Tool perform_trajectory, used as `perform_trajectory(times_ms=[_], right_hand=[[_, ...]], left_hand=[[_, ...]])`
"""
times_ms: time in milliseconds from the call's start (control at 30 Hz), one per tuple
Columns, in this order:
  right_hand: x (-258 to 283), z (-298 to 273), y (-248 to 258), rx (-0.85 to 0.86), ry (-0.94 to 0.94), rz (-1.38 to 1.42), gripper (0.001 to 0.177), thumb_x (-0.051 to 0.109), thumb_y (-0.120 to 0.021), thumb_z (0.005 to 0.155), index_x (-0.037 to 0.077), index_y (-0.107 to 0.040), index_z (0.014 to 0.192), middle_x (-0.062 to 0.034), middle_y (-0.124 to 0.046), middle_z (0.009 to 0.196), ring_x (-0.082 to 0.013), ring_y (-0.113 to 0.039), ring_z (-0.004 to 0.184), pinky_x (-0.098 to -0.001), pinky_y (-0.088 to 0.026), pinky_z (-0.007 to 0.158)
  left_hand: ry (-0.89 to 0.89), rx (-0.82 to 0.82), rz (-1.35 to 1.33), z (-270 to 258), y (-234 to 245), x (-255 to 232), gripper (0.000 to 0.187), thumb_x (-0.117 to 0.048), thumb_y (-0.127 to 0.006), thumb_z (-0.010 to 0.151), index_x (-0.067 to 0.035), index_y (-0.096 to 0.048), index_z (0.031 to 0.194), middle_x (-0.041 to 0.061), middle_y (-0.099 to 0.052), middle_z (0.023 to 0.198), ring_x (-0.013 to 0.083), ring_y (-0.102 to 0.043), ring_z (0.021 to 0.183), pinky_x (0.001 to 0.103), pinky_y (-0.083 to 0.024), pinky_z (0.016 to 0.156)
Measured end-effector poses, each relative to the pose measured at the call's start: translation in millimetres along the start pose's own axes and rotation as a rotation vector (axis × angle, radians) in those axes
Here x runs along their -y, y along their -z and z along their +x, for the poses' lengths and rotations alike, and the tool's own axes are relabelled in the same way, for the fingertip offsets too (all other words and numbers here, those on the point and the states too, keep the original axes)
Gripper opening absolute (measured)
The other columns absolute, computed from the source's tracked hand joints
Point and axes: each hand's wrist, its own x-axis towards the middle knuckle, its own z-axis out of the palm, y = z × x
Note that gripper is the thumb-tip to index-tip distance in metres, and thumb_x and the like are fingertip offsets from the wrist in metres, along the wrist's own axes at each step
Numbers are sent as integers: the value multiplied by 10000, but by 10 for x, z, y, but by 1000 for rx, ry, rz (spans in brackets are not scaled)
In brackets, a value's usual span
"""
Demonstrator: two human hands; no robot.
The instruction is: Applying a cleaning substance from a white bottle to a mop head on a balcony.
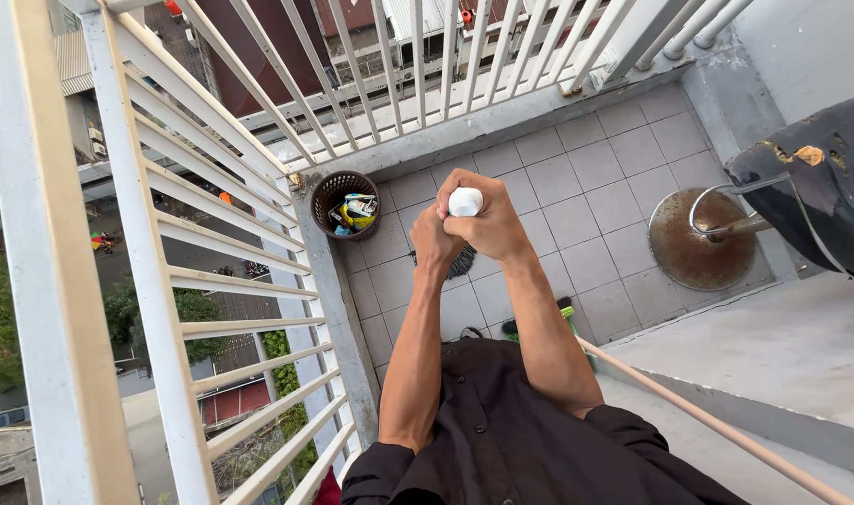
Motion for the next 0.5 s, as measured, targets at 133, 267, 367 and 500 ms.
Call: perform_trajectory(times_ms=[133,267,367,500], right_hand=[[-56,78,-79,-6,4,59,218,-130,-559,701,60,-584,804,2,-631,808,-91,-598,807,-272,-486,730],[-90,102,-169,-19,-12,80,224,-132,-574,699,66,-591,801,5,-637,813,-90,-609,805,-272,-497,723],[-90,111,-207,-23,-9,99,230,-134,-577,696,67,-589,807,7,-632,818,-90,-611,814,-271,-497,726],[-77,116,-257,-16,5,115,232,-138,-573,690,60,-586,810,1,-629,825,-96,-615,825,-271,-497,742]], left_hand=[[-62,-51,10,67,145,18,218,-234,-729,727,-60,-680,848,159,-730,799,420,-693,808,485,-526,679],[-29,-6,68,91,277,32,209,-225,-720,733,-68,-694,869,157,-728,798,415,-690,794,496,-516,669],[-49,-15,38,80,373,-5,219,-223,-717,736,-76,-704,897,155,-729,806,415,-691,803,485,-526,674],[-90,-51,-15,72,436,38,218,-229,-729,739,-80,-709,897,153,-732,824,409,-700,810,468,-542,690]])
